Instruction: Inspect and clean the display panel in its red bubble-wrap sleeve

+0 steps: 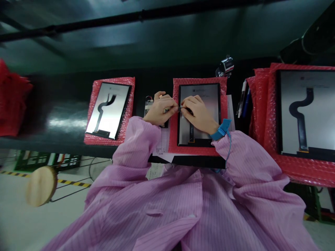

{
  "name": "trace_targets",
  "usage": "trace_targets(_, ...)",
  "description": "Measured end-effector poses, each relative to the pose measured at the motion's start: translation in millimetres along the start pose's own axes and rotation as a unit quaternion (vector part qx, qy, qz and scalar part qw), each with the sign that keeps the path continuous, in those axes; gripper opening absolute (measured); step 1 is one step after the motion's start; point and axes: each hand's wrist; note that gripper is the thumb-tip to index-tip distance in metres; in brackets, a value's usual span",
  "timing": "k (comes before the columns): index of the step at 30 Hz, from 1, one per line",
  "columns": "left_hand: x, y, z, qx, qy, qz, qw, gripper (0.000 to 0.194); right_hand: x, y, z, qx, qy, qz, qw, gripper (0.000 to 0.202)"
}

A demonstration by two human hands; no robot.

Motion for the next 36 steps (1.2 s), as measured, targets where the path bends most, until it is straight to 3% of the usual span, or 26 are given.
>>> trace_targets(19, -3, 7.1, 0, 0.009, -0.025, 0.047, 0.999, 0.014, 2, 1, 3, -0.016, 0.003, -0.018, 1.000, 0.022)
trace_targets(21, -1, 2.1, -1, 0.025, -0.013, 0.094, 0.995, 0.014, 2, 1, 4, -0.018, 0.009, -0.017, 1.000, 0.027)
trace_targets(23, 5, -5.6, -1, 0.060, -0.024, 0.183, 0.981, 0.017, 2, 0, 3, -0.025, 0.018, -0.011, 0.999, 0.037)
trace_targets(26, 27, -10.5, 2, 0.077, -0.108, 0.301, 0.944, 0.020, 3, -1, 0, -0.050, 0.041, 0.006, 0.998, 0.048)
trace_targets(29, 60, 4.4, 8, -0.007, -0.169, 0.284, 0.944, 0.015, 4, -1, -3, -0.071, 0.057, 0.028, 0.995, 0.053)
trace_targets(32, 88, 31.4, 14, -0.084, -0.167, 0.236, 0.954, 0.028, 5, -1, -4, -0.071, 0.057, 0.032, 0.995, 0.053)
trace_targets(36, 101, 53.0, 14, -0.106, -0.167, 0.217, 0.956, 0.036, 5, 0, -3, -0.068, 0.057, 0.033, 0.996, 0.053)
Point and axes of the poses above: each hand's wrist, its own x-axis away from the middle knuckle, its own y-axis out of the palm, z = x × y, and after that the axes turned 14 degrees about -y, right-handed
